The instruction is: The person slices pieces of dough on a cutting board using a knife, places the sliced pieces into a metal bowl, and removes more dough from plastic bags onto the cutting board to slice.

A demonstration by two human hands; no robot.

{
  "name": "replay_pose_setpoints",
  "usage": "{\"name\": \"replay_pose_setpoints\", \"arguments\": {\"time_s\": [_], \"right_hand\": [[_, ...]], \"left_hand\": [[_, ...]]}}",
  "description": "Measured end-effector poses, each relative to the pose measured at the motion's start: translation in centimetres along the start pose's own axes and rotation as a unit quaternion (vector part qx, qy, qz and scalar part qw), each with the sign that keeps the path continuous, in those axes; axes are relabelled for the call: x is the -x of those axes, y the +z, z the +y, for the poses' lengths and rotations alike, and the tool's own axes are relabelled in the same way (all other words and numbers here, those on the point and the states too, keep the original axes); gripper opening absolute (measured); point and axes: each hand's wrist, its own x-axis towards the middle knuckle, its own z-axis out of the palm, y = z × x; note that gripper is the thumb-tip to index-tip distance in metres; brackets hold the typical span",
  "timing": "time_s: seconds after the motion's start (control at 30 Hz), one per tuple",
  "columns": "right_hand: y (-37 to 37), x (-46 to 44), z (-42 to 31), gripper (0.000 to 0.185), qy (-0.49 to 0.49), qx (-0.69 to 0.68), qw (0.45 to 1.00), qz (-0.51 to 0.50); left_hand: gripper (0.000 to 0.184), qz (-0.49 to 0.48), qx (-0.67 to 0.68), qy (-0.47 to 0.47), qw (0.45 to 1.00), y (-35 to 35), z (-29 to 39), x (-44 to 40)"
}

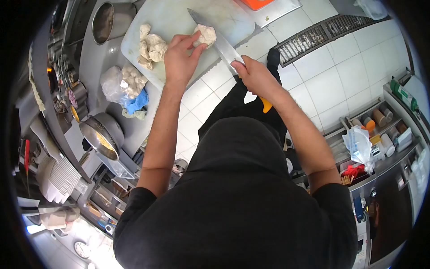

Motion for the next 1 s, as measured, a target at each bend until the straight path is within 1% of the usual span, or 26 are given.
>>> {"name": "replay_pose_setpoints", "arguments": {"time_s": [0.03,0.13,0.23,0.33,0.43,0.53,0.63,0.7,0.8,0.9,1.0], "right_hand": [[0.1,0.2,0.0,0.045,0.002,0.002,1.000,0.004],[0.3,1.6,1.7,0.042,-0.033,0.019,0.999,0.024],[0.4,3.6,2.0,0.040,-0.005,0.036,0.999,0.017],[0.1,3.6,0.0,0.041,0.066,-0.001,0.998,-0.012],[0.9,2.3,0.4,0.040,0.015,0.042,0.999,0.004],[2.4,0.8,1.2,0.039,-0.086,0.099,0.990,0.058],[3.8,0.2,1.1,0.036,-0.108,0.146,0.978,0.104],[4.4,0.2,0.5,0.035,-0.099,0.165,0.975,0.113],[5.4,0.0,-0.2,0.033,-0.083,0.206,0.967,0.127],[6.5,-0.5,-1.1,0.033,-0.064,0.257,0.955,0.129],[6.8,-0.3,-2.0,0.033,-0.040,0.292,0.948,0.121]], "left_hand": [[0.038,0.014,0.001,-0.002,1.000,0.3,0.0,0.1],[0.039,0.044,-0.003,0.002,0.999,0.6,-0.4,0.5],[0.041,0.055,0.004,0.013,0.998,1.1,-0.7,0.8],[0.040,0.051,0.029,0.010,0.998,1.0,-0.9,0.8],[0.040,0.041,0.048,-0.006,0.998,0.7,-0.9,0.8],[0.040,0.043,0.051,-0.008,0.998,0.8,-1.0,0.9],[0.040,0.051,0.049,-0.007,0.997,0.9,-1.3,1.2],[0.039,0.061,0.052,0.002,0.997,1.0,-1.5,1.3],[0.043,0.070,0.063,0.007,0.996,1.0,-2.0,1.5],[0.049,0.067,0.062,-0.004,0.996,0.4,-1.7,1.8],[0.053,0.051,0.033,-0.033,0.998,-0.3,-0.6,1.4]]}}
